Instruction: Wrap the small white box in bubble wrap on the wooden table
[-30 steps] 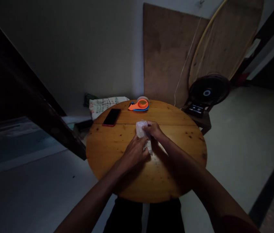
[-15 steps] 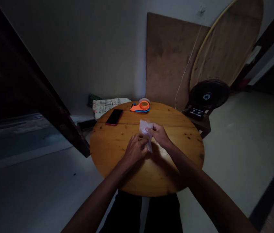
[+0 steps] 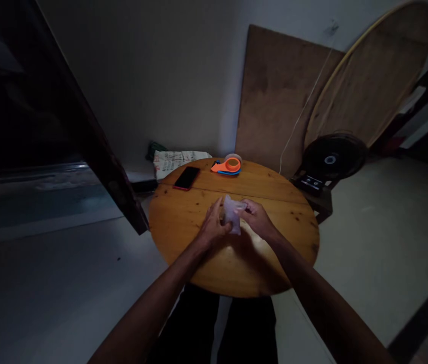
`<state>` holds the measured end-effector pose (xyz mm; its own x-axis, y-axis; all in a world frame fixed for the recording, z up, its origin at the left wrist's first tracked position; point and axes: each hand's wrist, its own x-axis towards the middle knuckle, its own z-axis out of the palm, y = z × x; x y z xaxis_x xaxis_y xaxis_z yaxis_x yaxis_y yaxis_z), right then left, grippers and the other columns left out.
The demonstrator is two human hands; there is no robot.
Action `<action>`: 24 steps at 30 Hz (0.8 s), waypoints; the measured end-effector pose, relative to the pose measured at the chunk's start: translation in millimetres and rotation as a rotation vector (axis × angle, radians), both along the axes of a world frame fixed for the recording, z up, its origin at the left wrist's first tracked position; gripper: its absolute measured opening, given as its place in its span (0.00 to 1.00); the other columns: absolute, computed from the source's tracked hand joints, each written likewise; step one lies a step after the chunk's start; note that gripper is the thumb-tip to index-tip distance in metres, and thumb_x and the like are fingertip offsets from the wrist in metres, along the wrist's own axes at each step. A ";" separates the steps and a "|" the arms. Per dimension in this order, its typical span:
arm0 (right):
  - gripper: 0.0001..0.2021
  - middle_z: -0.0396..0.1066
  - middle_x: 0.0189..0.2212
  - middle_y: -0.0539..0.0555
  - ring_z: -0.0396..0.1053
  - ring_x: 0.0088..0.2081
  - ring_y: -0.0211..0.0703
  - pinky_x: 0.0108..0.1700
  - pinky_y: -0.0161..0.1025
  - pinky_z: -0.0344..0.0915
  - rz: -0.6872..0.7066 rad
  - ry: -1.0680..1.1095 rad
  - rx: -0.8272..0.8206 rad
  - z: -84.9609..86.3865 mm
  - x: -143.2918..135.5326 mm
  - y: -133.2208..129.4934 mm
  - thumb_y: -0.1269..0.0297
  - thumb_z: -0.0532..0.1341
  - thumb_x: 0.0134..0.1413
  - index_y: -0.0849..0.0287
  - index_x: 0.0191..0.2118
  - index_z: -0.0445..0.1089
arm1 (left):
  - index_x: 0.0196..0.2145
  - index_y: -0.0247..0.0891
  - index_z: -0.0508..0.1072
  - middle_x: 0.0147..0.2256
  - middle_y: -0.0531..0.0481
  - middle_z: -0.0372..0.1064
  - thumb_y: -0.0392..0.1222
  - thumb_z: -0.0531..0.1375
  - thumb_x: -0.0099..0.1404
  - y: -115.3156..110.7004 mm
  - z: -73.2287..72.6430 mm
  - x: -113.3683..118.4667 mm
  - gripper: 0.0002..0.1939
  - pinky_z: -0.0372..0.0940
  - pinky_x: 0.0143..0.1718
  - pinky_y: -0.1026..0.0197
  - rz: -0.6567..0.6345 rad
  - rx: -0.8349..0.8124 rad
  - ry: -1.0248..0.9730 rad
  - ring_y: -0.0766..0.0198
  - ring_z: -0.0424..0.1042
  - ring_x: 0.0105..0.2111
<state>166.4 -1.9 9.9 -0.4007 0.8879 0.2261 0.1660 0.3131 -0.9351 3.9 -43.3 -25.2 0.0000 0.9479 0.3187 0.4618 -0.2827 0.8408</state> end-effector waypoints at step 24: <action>0.16 0.72 0.44 0.56 0.69 0.48 0.45 0.52 0.45 0.65 -0.013 -0.357 0.549 -17.0 15.7 -44.9 0.76 0.53 0.50 0.56 0.43 0.71 | 0.37 0.38 0.72 0.43 0.47 0.69 0.32 0.57 0.60 -5.6 4.5 -16.5 0.08 0.60 0.51 0.54 -0.164 0.172 0.301 0.59 0.66 0.47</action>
<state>182.0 -46.8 -7.1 -0.5252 0.6865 0.5029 0.4436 0.7251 -0.5267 -12.7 -48.8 -20.6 0.2651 0.8601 0.4359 0.6178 -0.4986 0.6081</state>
